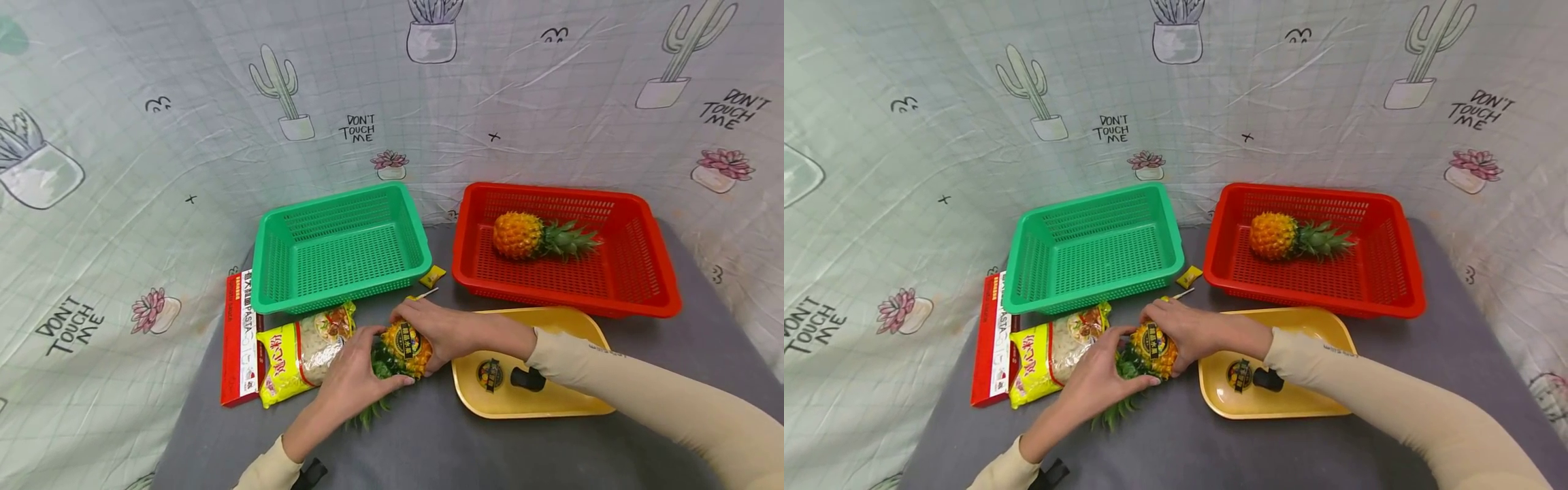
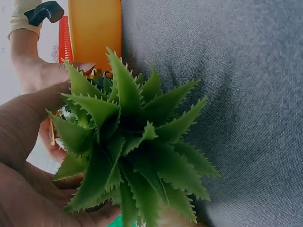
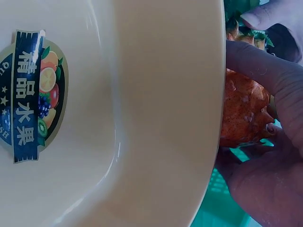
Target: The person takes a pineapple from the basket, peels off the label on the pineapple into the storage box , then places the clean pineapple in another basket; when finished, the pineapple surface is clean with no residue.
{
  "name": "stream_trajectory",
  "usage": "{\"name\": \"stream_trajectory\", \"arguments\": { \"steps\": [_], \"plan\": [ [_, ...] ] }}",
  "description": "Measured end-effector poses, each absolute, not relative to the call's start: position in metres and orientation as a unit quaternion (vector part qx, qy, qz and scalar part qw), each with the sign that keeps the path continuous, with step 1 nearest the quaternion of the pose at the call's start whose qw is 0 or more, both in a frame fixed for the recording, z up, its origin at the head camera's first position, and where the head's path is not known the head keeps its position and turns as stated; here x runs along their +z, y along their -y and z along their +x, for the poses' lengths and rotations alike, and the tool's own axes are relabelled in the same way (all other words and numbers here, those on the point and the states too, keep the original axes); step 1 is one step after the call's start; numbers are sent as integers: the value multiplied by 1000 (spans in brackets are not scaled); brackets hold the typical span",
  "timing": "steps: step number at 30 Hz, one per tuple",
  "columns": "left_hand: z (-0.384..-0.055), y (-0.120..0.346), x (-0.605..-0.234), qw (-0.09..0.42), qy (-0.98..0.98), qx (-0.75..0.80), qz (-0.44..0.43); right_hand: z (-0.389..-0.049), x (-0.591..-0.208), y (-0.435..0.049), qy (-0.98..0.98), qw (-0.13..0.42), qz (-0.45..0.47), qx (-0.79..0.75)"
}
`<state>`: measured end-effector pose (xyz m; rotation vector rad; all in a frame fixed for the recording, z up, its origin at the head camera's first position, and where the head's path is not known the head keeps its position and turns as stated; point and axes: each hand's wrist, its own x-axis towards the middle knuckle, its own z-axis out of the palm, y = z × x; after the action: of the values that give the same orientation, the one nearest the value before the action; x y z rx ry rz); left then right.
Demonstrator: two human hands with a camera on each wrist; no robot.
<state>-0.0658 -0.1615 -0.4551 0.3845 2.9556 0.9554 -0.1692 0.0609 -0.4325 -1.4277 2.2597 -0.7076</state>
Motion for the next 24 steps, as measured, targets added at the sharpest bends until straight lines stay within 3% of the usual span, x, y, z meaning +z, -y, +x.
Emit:
{"name": "stream_trajectory", "arguments": {
  "steps": [10, 19, 24],
  "plan": [
    [-65, 159, -456, -8, -945, 302, 126, -168, -433, -64, -800, 187, -507, -260],
    [-67, 158, -453, 3, -945, 302, 126, -179, -413, -86, -775, 283, -468, -317],
    [-68, 158, -452, 3, -946, 301, 123, -185, -401, -92, -791, 228, -456, -339]
  ]
}}
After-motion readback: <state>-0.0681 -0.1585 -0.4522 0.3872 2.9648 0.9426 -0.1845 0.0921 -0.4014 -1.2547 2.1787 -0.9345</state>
